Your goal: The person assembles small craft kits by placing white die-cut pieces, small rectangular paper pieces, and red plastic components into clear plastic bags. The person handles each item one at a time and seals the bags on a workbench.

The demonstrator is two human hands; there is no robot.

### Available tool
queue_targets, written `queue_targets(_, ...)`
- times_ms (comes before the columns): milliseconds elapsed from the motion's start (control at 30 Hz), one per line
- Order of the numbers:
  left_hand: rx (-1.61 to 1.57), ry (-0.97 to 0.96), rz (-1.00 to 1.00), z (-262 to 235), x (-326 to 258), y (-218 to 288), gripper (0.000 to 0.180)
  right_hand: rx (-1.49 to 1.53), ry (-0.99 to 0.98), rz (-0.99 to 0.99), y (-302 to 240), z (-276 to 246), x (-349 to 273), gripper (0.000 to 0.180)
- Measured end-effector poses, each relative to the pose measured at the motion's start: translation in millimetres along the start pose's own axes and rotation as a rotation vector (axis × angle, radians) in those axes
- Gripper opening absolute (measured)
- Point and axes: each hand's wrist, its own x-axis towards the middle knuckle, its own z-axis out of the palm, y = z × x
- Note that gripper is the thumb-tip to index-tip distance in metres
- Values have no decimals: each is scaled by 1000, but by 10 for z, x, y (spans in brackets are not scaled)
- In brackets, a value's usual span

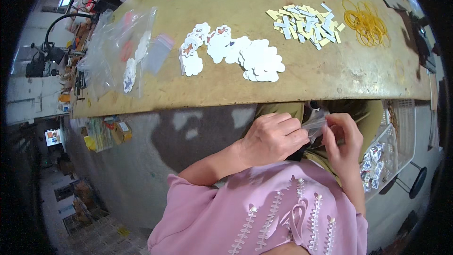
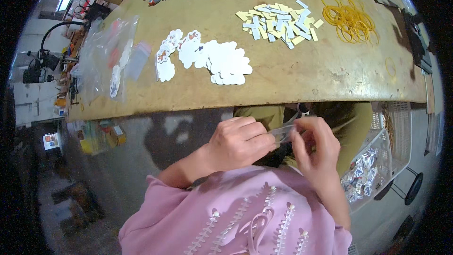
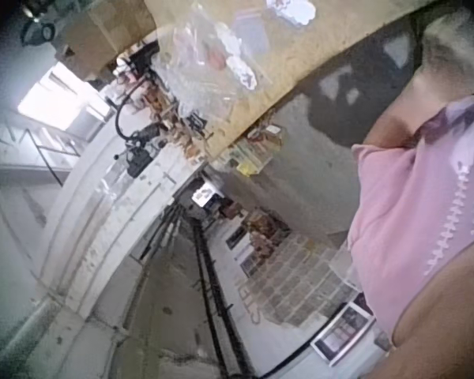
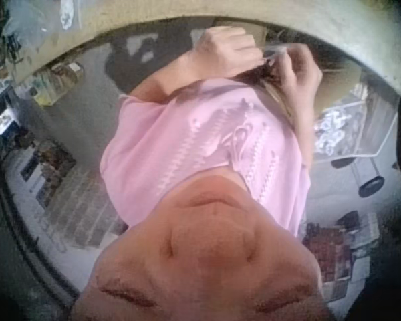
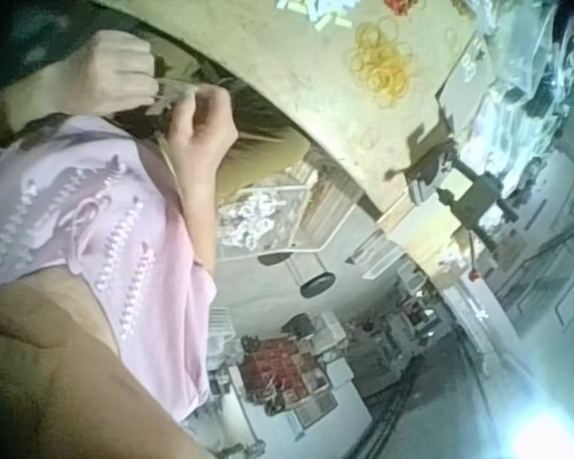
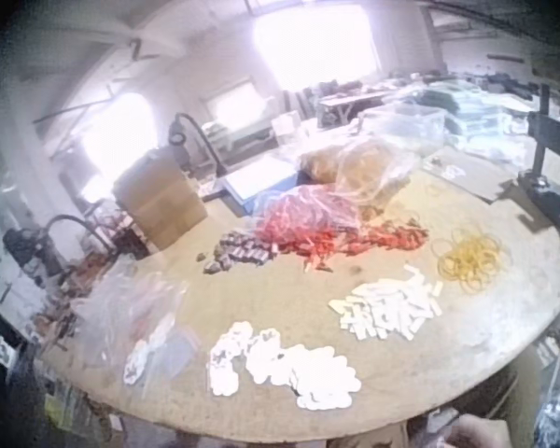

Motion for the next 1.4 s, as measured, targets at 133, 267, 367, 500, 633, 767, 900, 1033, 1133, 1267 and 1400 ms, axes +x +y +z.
queue_targets(133, -5, -59, 56, -176, -31, -30, 17, -231, -254, -570, -238, -114, 55, 29)
queue_targets(267, -78, -125, 42, -359, -5, -30, 18, -359, -421, -616, -104, -246, 158, 33)
queue_targets(367, -66, -86, -9, -531, 135, -371, 22, -326, -396, -609, -32, -229, 136, 33)
queue_targets(500, 172, -76, -217, -852, 354, -876, 28, -263, -400, -537, 106, -239, 77, 31)
queue_targets(633, -94, -172, -421, -916, 396, -1050, 28, -224, -364, -491, 211, -205, 11, 31)
queue_targets(767, -184, -177, -495, -984, 430, -1087, 18, -180, -323, -451, 291, -198, 4, 27)
queue_targets(900, -23, -188, -371, -997, 418, -1045, 17, -170, -262, -494, 295, -163, 67, 22)
queue_targets(1033, -149, -146, -469, -965, 420, -993, 17, -174, -251, -528, 317, -134, 98, 21)
queue_targets(1133, -203, -138, -495, -969, 409, -1038, 17, -175, -248, -524, 336, -113, 81, 19)
queue_targets(1267, -158, -176, -507, -1000, 466, -991, 17, -183, -247, -494, 385, -107, 38, 20)
queue_targets(1400, 61, -104, -322, -931, 451, -964, 14, -180, -235, -459, 393, -93, 8, 21)
